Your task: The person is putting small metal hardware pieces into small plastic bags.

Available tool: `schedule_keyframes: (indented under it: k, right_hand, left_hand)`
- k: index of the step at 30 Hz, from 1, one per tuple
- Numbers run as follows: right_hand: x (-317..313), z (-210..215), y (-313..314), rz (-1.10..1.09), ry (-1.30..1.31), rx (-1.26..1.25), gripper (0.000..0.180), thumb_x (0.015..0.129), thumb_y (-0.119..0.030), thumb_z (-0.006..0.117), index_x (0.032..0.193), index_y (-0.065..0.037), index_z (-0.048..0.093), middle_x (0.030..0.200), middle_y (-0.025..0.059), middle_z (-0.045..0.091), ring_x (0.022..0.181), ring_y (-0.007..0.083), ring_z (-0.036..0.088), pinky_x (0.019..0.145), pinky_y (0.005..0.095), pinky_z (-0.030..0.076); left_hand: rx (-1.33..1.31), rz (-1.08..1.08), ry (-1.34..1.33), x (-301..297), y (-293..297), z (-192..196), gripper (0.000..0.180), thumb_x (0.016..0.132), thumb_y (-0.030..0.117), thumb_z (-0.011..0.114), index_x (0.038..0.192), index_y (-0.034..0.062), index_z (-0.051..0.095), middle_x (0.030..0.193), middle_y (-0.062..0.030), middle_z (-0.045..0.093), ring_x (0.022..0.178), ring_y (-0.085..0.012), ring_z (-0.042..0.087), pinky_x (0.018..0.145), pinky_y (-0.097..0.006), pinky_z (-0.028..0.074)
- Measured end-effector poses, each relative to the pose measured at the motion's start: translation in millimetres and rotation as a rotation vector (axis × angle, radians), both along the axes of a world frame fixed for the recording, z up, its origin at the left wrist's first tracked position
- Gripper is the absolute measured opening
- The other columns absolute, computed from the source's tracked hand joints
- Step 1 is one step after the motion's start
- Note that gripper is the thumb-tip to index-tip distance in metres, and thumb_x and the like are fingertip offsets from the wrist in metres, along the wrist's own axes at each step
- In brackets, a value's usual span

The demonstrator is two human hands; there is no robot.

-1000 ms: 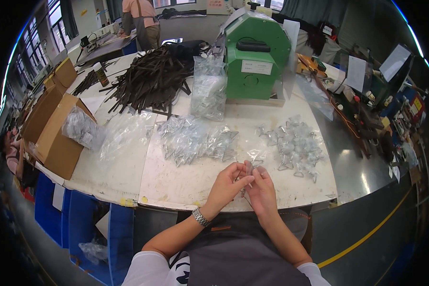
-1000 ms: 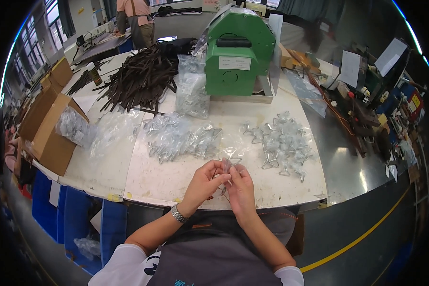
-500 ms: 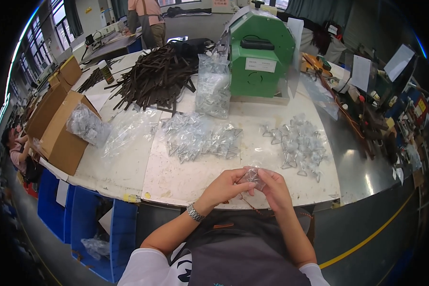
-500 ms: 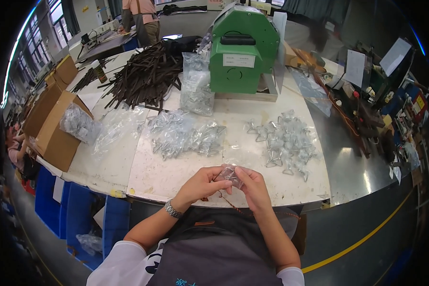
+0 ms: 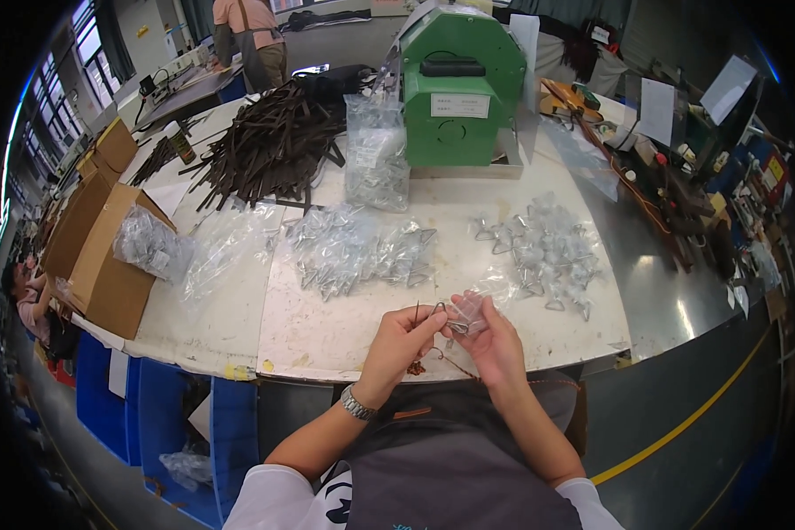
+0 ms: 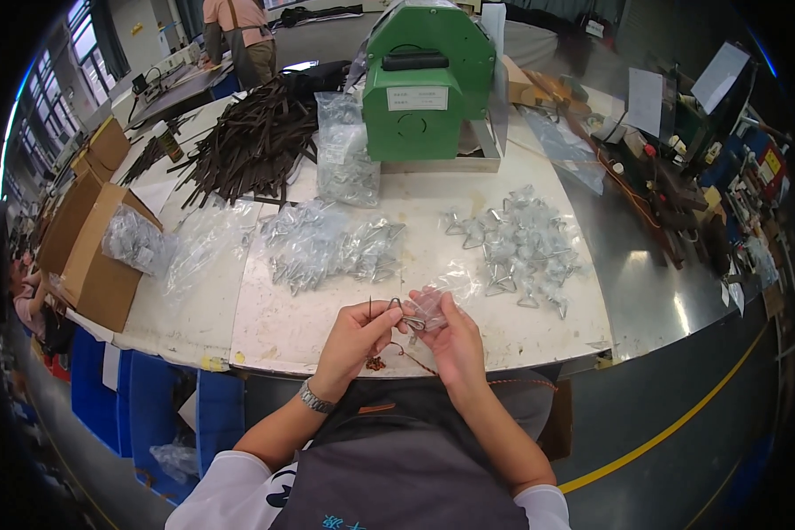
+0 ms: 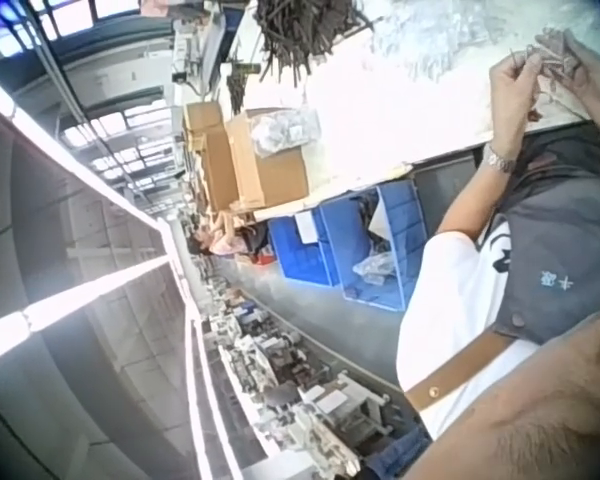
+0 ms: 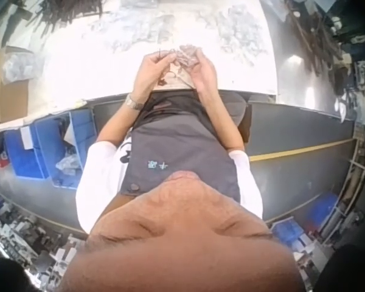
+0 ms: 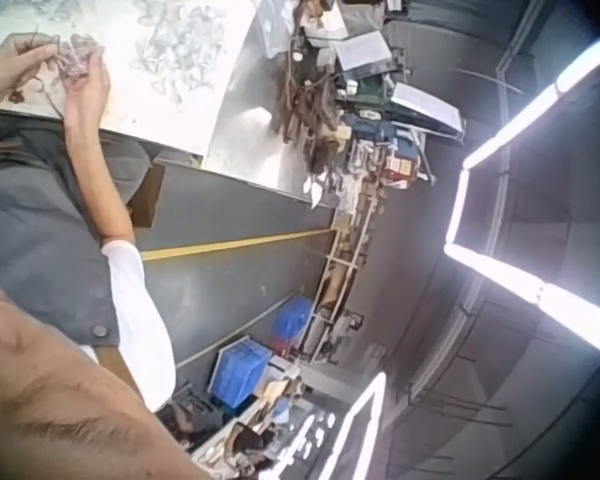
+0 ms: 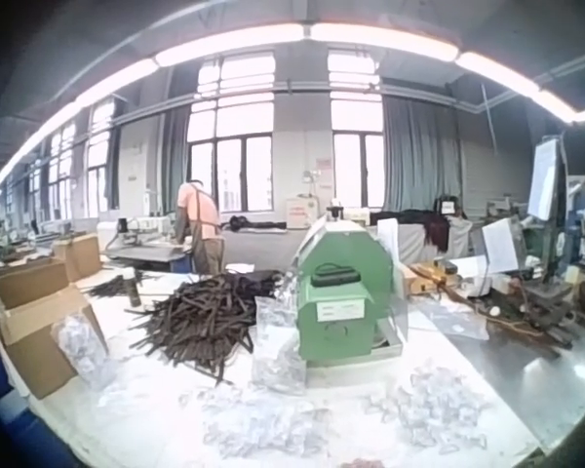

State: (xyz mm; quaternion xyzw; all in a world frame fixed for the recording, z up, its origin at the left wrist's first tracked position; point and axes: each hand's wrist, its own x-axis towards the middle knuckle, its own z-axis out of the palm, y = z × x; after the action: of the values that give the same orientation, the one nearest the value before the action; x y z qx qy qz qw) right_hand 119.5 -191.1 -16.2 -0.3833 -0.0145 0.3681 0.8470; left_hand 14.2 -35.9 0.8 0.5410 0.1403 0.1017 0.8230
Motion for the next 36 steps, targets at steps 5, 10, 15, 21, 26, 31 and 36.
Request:
schedule_keyframes:
  k: [5, 10, 15, 21, 26, 31, 36]
  right_hand:
    - [-4, 3, 3, 0.024, 0.015, 0.014, 0.046, 0.114, -0.036, 0.053, 0.143, 0.000, 0.056, 0.139, 0.0195, 0.068, 0.128, 0.0324, 0.068, 0.107, 0.0473, 0.056]
    - [-3, 1, 2, 0.006, 0.030, 0.022, 0.047, 0.114, -0.036, 0.051, 0.145, -0.001, 0.054, 0.141, 0.0200, 0.067, 0.127, 0.0316, 0.068, 0.108, 0.0460, 0.056]
    - [-17, 6, 6, 0.060, -0.032, 0.044, 0.047, 0.115, -0.033, 0.050, 0.150, -0.001, 0.051, 0.145, 0.0197, 0.064, 0.127, 0.0274, 0.067, 0.110, 0.0437, 0.054]
    - [-34, 7, 11, 0.014, -0.116, 0.052, 0.045, 0.114, -0.026, 0.052, 0.150, 0.001, 0.051, 0.146, 0.0196, 0.063, 0.129, 0.0248, 0.065, 0.111, 0.0403, 0.052]
    - [-24, -2, 6, 0.107, -0.180, 0.035, 0.044, 0.114, -0.022, 0.052, 0.151, 0.002, 0.048, 0.140, 0.0194, 0.067, 0.121, 0.0235, 0.068, 0.105, 0.0385, 0.054]
    - [-4, 17, -14, 0.289, -0.241, 0.005, 0.052, 0.109, -0.025, 0.061, 0.152, 0.000, 0.047, 0.113, 0.0153, 0.073, 0.090, 0.0189, 0.072, 0.077, 0.0345, 0.062]
    - [-11, 16, -11, 0.645, -0.431, -0.071, 0.043, 0.109, -0.017, 0.058, 0.148, -0.003, 0.048, 0.104, 0.0107, 0.075, 0.078, 0.0088, 0.068, 0.063, 0.0233, 0.053]
  left_hand:
    - [0.130, 0.129, 0.038, -3, -7, 3, 0.025, 0.106, 0.020, 0.068, 0.117, -0.0008, 0.077, 0.089, -0.0007, 0.076, 0.058, 0.0011, 0.042, 0.051, -0.019, 0.034]
    - [0.109, 0.220, 0.032, -7, -8, 5, 0.023, 0.106, 0.015, 0.067, 0.116, -0.0034, 0.075, 0.092, -0.0062, 0.079, 0.057, 0.0008, 0.043, 0.051, -0.018, 0.034]
    - [0.094, 0.180, 0.036, -5, -21, 7, 0.019, 0.106, 0.015, 0.067, 0.111, -0.0020, 0.074, 0.087, -0.0026, 0.077, 0.056, 0.0012, 0.044, 0.050, -0.018, 0.035]
    - [0.696, 0.238, -0.024, 2, -20, -13, 0.027, 0.105, 0.020, 0.069, 0.090, -0.0017, 0.074, 0.071, -0.0009, 0.068, 0.060, -0.0065, 0.054, 0.056, -0.027, 0.043]
    - [0.488, 0.067, 0.058, -2, -1, -1, 0.026, 0.104, 0.020, 0.069, 0.090, -0.0005, 0.076, 0.070, 0.0010, 0.066, 0.061, -0.0033, 0.051, 0.058, -0.024, 0.042]
    - [0.359, -0.055, 0.048, -10, 32, 29, 0.022, 0.104, 0.023, 0.068, 0.106, 0.0023, 0.077, 0.076, 0.0042, 0.068, 0.058, -0.0004, 0.051, 0.049, -0.020, 0.038]
    - [0.193, -0.386, 0.092, -7, 29, 23, 0.020, 0.103, 0.020, 0.070, 0.115, 0.0040, 0.072, 0.082, 0.0008, 0.073, 0.063, -0.0034, 0.067, 0.045, -0.017, 0.039]
